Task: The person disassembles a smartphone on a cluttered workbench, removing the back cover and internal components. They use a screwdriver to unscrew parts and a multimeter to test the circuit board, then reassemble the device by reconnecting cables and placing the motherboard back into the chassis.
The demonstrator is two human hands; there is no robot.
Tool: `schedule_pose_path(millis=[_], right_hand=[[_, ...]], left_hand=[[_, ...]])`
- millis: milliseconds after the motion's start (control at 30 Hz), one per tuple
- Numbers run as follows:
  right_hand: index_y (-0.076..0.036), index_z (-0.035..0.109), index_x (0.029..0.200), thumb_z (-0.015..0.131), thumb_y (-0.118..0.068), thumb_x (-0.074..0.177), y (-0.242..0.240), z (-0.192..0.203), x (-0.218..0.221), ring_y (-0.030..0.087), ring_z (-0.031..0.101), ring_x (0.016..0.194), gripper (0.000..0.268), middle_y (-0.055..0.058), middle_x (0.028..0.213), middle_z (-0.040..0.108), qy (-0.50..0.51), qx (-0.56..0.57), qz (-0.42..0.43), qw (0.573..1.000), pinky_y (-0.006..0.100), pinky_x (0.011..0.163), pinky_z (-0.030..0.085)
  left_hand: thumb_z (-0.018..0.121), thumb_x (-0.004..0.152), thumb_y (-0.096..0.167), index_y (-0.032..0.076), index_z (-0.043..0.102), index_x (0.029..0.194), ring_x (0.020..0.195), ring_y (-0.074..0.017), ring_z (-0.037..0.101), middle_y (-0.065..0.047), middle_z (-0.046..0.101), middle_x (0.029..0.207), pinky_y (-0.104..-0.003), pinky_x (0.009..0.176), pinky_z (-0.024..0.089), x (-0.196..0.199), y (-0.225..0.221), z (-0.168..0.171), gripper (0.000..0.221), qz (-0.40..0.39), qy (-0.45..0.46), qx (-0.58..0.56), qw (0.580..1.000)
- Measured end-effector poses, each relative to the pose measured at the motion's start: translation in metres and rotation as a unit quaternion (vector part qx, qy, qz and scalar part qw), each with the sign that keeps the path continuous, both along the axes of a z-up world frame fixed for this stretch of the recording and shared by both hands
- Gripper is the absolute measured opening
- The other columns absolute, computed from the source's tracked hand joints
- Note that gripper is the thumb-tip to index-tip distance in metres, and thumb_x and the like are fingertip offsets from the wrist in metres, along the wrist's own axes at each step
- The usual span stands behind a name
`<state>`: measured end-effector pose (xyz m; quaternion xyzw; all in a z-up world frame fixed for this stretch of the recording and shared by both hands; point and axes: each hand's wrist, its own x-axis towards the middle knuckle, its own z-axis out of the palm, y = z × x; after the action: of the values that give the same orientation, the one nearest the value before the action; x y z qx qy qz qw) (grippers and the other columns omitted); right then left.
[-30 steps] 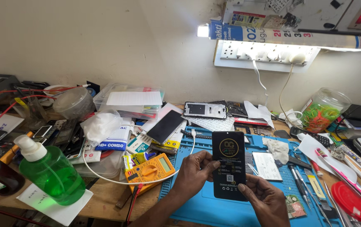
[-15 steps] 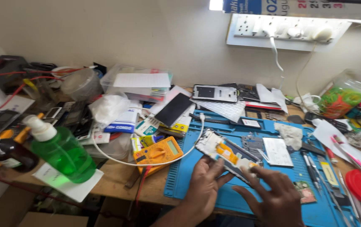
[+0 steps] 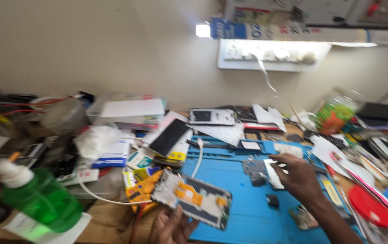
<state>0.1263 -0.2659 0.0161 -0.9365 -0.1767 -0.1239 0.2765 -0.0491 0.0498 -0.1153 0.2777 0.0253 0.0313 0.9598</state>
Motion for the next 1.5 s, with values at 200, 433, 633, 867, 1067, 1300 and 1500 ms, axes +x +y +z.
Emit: schedule_pose_path(millis=[200,433,633,867,1067,1300,1500], right_hand=[[-0.001,0.07,0.101,0.074,-0.024,0.078,0.103,0.008,0.058,0.035,0.071,0.087,0.033,0.018,0.098,0.073,-0.246,-0.191,0.188,0.931,0.044,0.076,0.058],[-0.006,0.069,0.102,0.054,-0.015,0.104,0.138,0.019,0.107,0.027,0.074,0.082,0.017,0.015,0.091,0.073,-0.185,-0.348,0.152,0.907,0.039,0.073,0.063],[-0.01,0.071,0.104,0.06,-0.019,0.096,0.123,0.086,0.068,0.029,0.073,0.085,0.016,0.012,0.091,0.074,-0.239,-0.309,0.19,0.901,0.044,0.073,0.06],[-0.008,0.074,0.117,0.072,-0.015,0.085,0.037,0.048,-0.066,0.03,0.073,0.092,0.033,0.011,0.112,0.076,-0.317,-0.219,0.172,0.906,0.043,0.074,0.058],[-0.008,0.07,0.121,0.07,-0.01,0.071,0.01,-0.032,-0.142,0.03,0.072,0.113,0.05,0.011,0.123,0.074,-0.207,-0.157,0.266,0.928,0.043,0.093,0.058],[-0.013,0.069,0.125,0.072,-0.015,0.082,-0.015,-0.019,-0.103,0.031,0.065,0.12,0.043,0.011,0.129,0.07,-0.128,-0.15,0.113,0.974,0.044,0.099,0.052],[-0.016,0.068,0.13,0.076,-0.024,0.083,-0.035,-0.016,-0.07,0.026,0.068,0.113,0.048,0.008,0.123,0.072,-0.033,-0.185,0.081,0.979,0.042,0.1,0.053]], left_hand=[[0.051,0.094,0.009,0.016,0.037,0.151,0.126,-0.0354,0.063,-0.019,0.059,0.145,-0.056,0.1,0.057,-0.012,0.01,-0.076,0.059,-0.02,-0.021,-0.021,0.999],[0.05,0.094,0.008,0.015,0.037,0.151,0.127,-0.0388,0.062,-0.022,0.057,0.146,-0.057,0.099,0.055,-0.029,0.027,-0.075,0.059,-0.045,-0.01,-0.039,0.998],[0.05,0.094,0.007,0.014,0.037,0.151,0.127,-0.0418,0.061,-0.025,0.055,0.148,-0.057,0.098,0.054,-0.055,0.038,-0.008,0.059,-0.035,-0.026,-0.028,0.999],[0.049,0.096,0.003,-0.004,0.042,0.143,0.121,-0.0455,0.064,-0.034,0.06,0.137,-0.056,0.088,0.055,-0.101,0.032,0.052,0.048,0.136,0.061,0.008,0.989],[0.047,0.096,-0.001,-0.002,0.044,0.143,0.12,-0.0387,0.065,-0.029,0.062,0.133,-0.052,0.089,0.056,-0.086,0.017,0.067,0.047,0.127,0.041,-0.015,0.991],[0.057,0.099,0.009,-0.002,0.05,0.134,0.114,-0.0268,0.07,-0.018,0.068,0.124,-0.047,0.097,0.061,-0.053,-0.037,0.079,0.037,0.076,0.055,-0.009,0.995],[0.059,0.097,0.013,0.003,0.052,0.133,0.115,-0.0244,0.068,-0.014,0.067,0.126,-0.046,0.096,0.057,-0.036,-0.063,0.083,0.038,0.041,0.069,-0.015,0.997]])
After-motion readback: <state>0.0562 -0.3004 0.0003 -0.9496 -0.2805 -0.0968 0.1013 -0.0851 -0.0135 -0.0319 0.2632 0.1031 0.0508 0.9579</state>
